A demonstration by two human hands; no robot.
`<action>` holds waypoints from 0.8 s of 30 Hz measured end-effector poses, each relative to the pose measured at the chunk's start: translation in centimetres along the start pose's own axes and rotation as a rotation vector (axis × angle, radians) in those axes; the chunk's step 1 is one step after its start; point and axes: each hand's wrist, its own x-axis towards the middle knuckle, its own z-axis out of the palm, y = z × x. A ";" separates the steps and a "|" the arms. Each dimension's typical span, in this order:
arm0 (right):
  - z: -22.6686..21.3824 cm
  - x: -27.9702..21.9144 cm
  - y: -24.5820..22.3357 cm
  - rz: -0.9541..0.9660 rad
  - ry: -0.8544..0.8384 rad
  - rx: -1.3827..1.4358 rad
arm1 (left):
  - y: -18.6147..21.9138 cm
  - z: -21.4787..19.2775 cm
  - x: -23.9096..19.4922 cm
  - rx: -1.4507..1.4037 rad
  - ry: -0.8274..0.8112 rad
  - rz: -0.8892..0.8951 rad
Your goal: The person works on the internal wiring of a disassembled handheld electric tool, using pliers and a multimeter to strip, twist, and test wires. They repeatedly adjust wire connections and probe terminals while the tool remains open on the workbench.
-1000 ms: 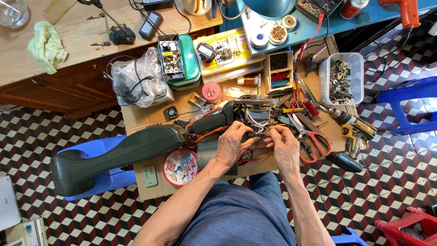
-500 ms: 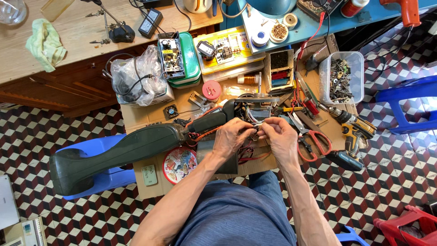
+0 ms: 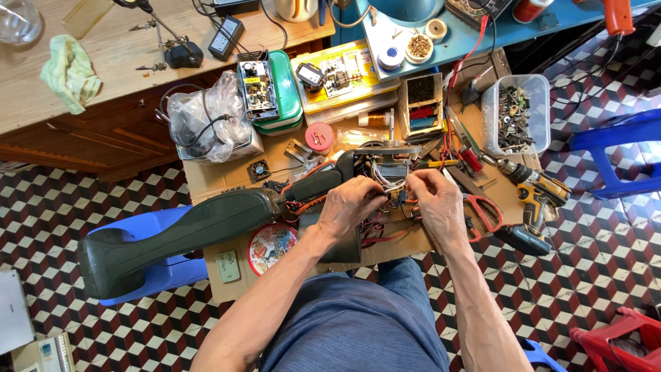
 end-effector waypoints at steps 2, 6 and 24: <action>-0.1 0.2 0.3 -0.025 0.034 0.010 | 0.5 0.2 -0.2 -0.058 -0.011 -0.053; 0.0 1.3 0.8 -0.055 -0.056 -0.143 | 0.7 0.9 0.4 -0.120 0.062 -0.100; 1.5 1.0 1.6 -0.186 0.139 -0.126 | -0.1 0.9 2.2 -0.102 -0.011 -0.069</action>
